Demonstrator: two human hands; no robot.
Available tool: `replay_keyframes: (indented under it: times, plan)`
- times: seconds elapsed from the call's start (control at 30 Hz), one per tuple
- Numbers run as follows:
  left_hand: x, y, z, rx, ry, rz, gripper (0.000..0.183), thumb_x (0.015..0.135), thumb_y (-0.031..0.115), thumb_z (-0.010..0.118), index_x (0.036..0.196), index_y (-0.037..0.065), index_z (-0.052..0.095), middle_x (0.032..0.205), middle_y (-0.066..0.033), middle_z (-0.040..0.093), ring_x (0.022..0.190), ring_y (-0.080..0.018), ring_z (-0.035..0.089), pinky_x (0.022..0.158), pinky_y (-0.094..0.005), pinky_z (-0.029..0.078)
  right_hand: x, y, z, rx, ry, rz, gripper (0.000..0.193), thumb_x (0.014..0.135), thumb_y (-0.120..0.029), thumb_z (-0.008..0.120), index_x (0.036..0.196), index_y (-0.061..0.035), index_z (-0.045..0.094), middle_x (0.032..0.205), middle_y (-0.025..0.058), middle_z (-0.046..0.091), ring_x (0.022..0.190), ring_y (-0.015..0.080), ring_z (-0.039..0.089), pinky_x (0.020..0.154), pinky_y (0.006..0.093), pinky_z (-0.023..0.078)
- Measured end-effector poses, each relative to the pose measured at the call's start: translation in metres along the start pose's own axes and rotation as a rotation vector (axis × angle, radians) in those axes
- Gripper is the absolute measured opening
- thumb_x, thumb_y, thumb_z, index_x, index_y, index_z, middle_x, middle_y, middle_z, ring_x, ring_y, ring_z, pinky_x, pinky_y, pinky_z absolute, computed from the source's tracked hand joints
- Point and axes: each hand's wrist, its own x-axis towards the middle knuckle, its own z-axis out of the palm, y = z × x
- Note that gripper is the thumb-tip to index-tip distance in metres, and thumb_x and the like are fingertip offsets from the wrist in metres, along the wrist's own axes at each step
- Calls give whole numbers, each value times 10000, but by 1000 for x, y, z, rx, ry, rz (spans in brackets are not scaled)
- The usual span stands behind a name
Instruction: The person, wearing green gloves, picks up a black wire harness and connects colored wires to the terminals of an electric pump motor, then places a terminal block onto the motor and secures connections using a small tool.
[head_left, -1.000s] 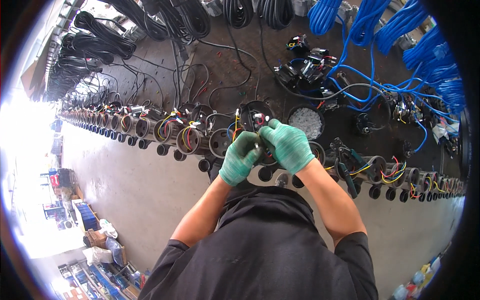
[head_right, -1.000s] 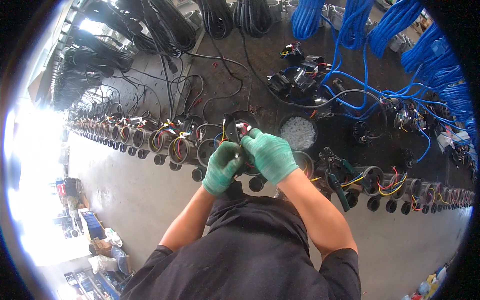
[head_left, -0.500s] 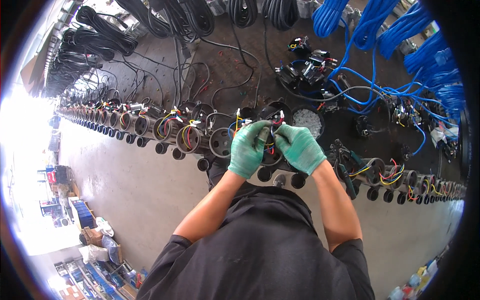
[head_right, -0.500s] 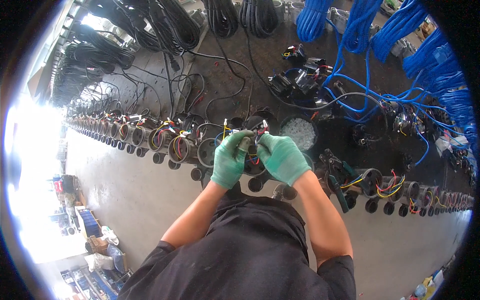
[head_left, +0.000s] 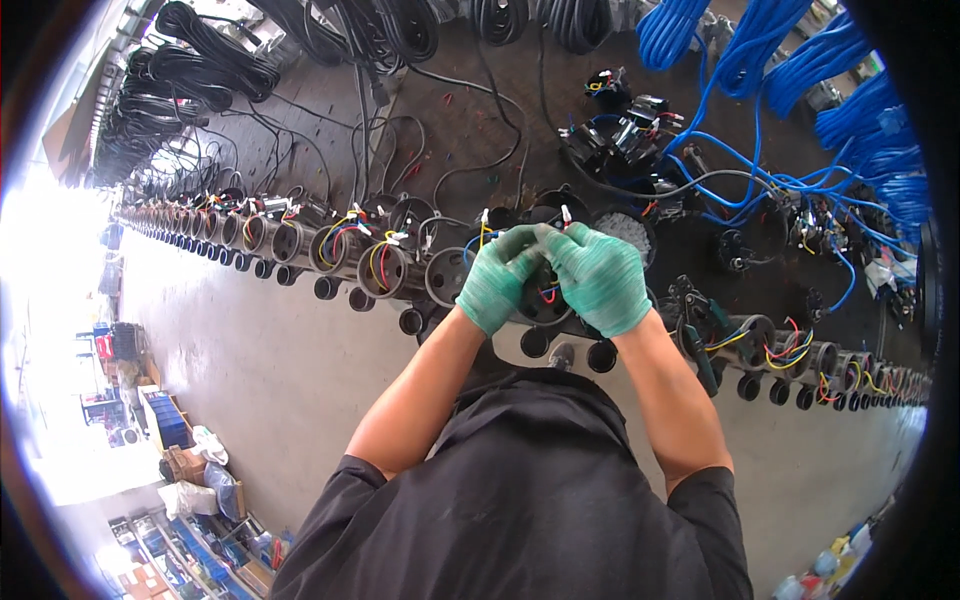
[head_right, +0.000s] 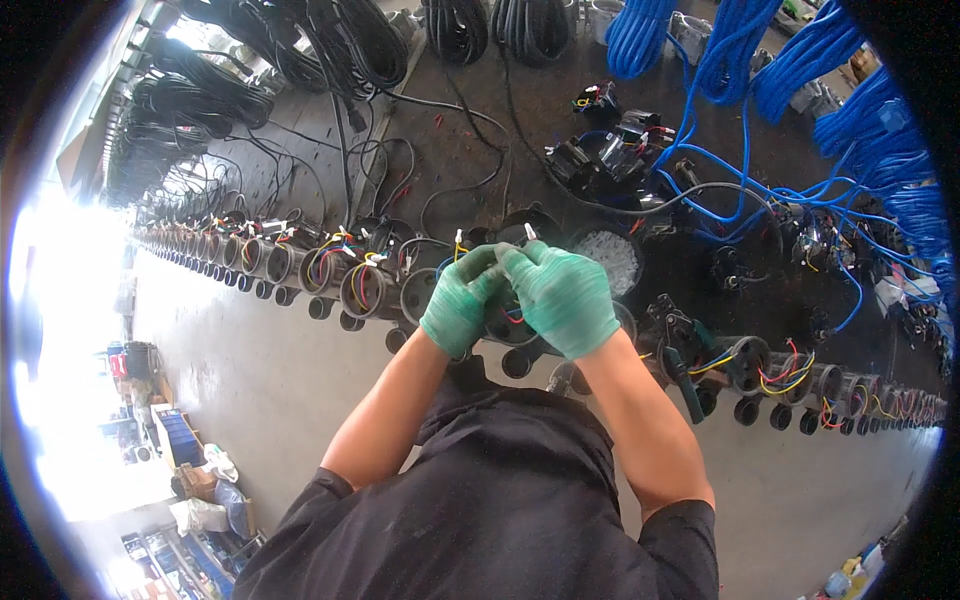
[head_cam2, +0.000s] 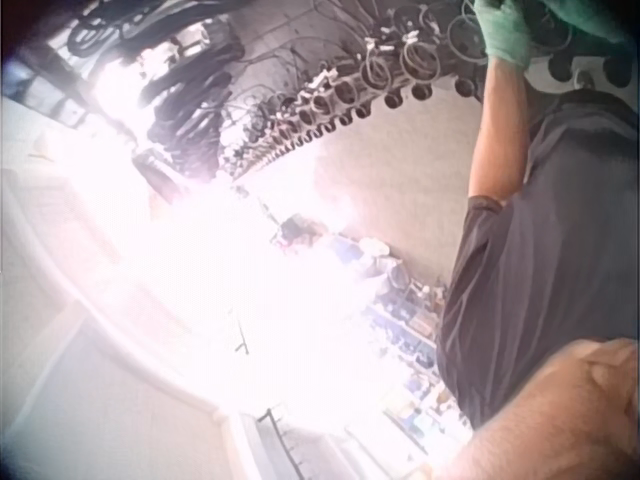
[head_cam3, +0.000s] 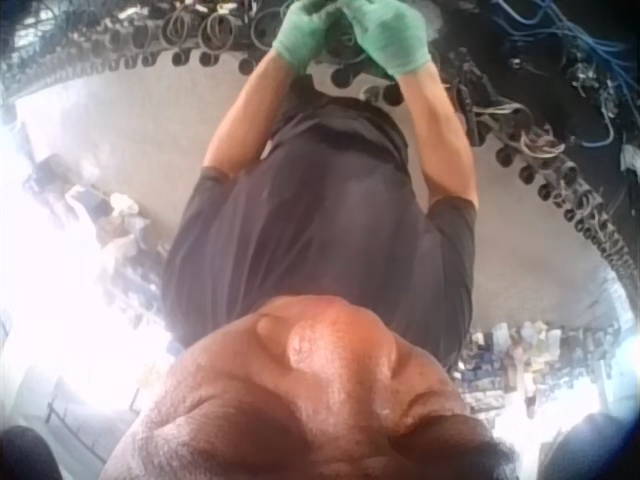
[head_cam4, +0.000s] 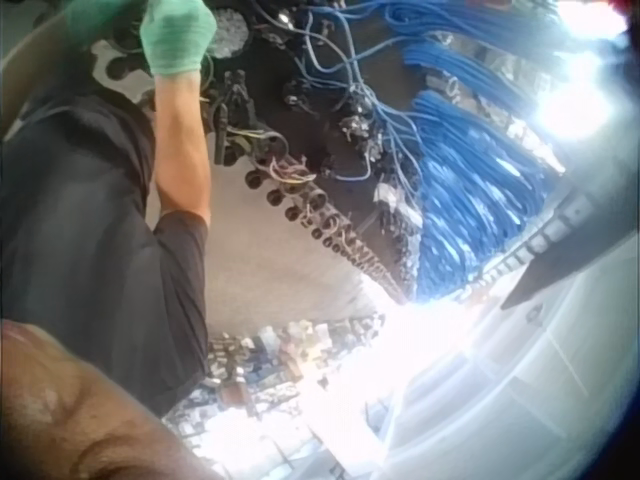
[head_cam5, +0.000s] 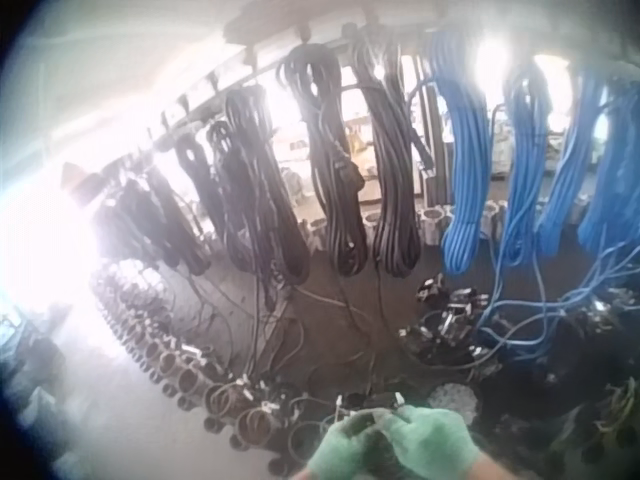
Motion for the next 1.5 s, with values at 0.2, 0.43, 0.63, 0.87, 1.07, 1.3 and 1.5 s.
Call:
replay_keyframes:
  times: [0.2, 0.43, 0.63, 0.87, 1.07, 1.3, 1.5]
  plan:
    - [-2, -4, -2, 64, 38, 15, 219, 1065, 156, 650, 1263, 67, 681, 972, -28, 731, 761, -69, 632, 673, -232, 524, 0, -3, -5, 215, -15, 216, 154, 946, -118, 714, 1082, -68, 765, 930, 122, 748, 767, 302, 737, 652, 404, 588]
    - [-6, -4, 8, 159, 92, 41, 163, 1076, 104, 616, 1216, 68, 691, 874, -19, 712, 702, -65, 617, 601, -229, 488, -29, -16, -36, 351, -247, 358, 261, 904, -231, 796, 1055, -22, 752, 979, 163, 755, 838, 335, 753, 759, 408, 601]
    - [2, -18, 3, 197, 140, 149, 173, 1086, 118, 603, 1231, 68, 682, 914, -43, 737, 737, -71, 641, 626, -225, 509, -35, -23, -19, 328, -266, 275, 233, 873, -162, 781, 1074, -48, 754, 1002, 142, 710, 868, 347, 718, 756, 423, 579]
    - [0, -14, 2, 78, 130, 35, 166, 1089, 140, 604, 1220, 71, 680, 929, -45, 748, 779, -104, 692, 657, -241, 551, -38, -14, -6, 79, -500, 132, 218, 835, -43, 720, 1049, -74, 743, 994, 134, 669, 916, 339, 694, 786, 452, 584]
    - [-1, -6, 8, 8, 133, 17, 181, 1089, 146, 601, 1233, 58, 666, 930, -78, 757, 785, -143, 714, 659, -256, 572, -37, -10, -9, 157, -493, 74, 183, 851, -94, 719, 1035, -81, 719, 1010, 145, 675, 921, 357, 699, 793, 466, 587]
    - [0, -3, -5, -141, 100, -59, 171, 1097, 166, 582, 1228, 78, 649, 973, -89, 767, 691, -107, 663, 595, -241, 527, -30, -4, -6, 119, -576, 25, 153, 901, -135, 711, 1036, -63, 699, 1009, 159, 682, 897, 377, 701, 778, 480, 582]
    - [0, -1, 4, -105, 150, -69, 173, 1088, 172, 589, 1211, 72, 657, 952, -86, 770, 530, -54, 520, 454, -212, 394, -36, -1, -13, 476, -249, 273, 143, 962, -139, 756, 1034, -21, 719, 822, 164, 694, 696, 346, 679, 663, 410, 550]
